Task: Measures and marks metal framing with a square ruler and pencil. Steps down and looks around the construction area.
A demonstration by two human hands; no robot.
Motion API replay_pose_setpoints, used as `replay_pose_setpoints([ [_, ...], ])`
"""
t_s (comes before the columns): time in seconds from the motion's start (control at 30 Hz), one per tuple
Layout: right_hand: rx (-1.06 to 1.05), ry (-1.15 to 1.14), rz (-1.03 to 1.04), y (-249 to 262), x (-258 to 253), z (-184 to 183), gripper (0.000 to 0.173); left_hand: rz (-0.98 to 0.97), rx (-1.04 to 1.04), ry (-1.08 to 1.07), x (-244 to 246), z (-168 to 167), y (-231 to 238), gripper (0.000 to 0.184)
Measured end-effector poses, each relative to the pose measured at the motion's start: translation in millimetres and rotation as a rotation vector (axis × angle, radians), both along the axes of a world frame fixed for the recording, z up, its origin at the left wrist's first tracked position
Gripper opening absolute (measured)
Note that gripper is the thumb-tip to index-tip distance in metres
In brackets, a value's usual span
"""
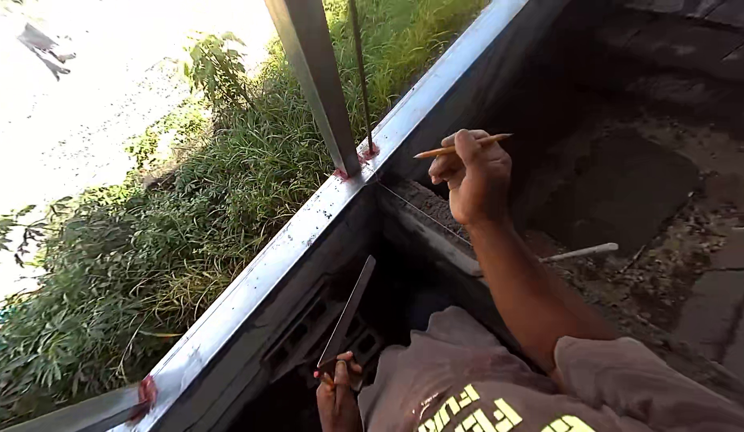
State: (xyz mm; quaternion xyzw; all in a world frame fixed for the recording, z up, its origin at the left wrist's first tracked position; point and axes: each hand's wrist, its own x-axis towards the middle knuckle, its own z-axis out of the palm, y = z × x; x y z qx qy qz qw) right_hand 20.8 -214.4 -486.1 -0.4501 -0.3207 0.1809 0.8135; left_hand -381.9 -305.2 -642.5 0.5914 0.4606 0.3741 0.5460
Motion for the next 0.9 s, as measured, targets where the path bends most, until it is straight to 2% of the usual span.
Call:
replay_pose_setpoints([
  [0.13,-0.263,-0.171,0.124,-42.2,-37.9,-37.6,0.028,-0.053,-0.016,0.054,-12.3,-6.9,17.0,0.044],
  [0.27,-0.456,-0.25,0.38,-74.9,-67.7,-79.0,0.03,-0.099,-0.095,0.187,-4.8,-9.9,27.9,0.041],
  [0.37,-0.509,-0.337,0.506,-99.7,-82.1,-100.2,0.034,-0.161,-0.12,0.247,11.5,-17.0,24.8,0.043],
  [0.47,-0.555,-0.422,0.553,-127.9,-83.2,-115.6,0.038,-0.229,-0.201,0.195,32.5,-23.0,16.0,0.042],
  [0.63,-0.628,-0.484,0.463,-192.8,-63.3,-130.8,0.04,-0.417,-0.343,0.042,71.1,-27.2,14.5,0.045],
  [0.77,-0.713,-0.447,0.323,-266.4,-43.0,-132.6,0.041,-0.481,-0.202,0.098,102.4,-13.3,20.1,0.049],
  [0.9,-0.83,-0.364,0.161,-345.8,-32.3,-141.1,0.043,-0.419,-0.025,0.044,116.2,24.1,13.6,0.055],
])
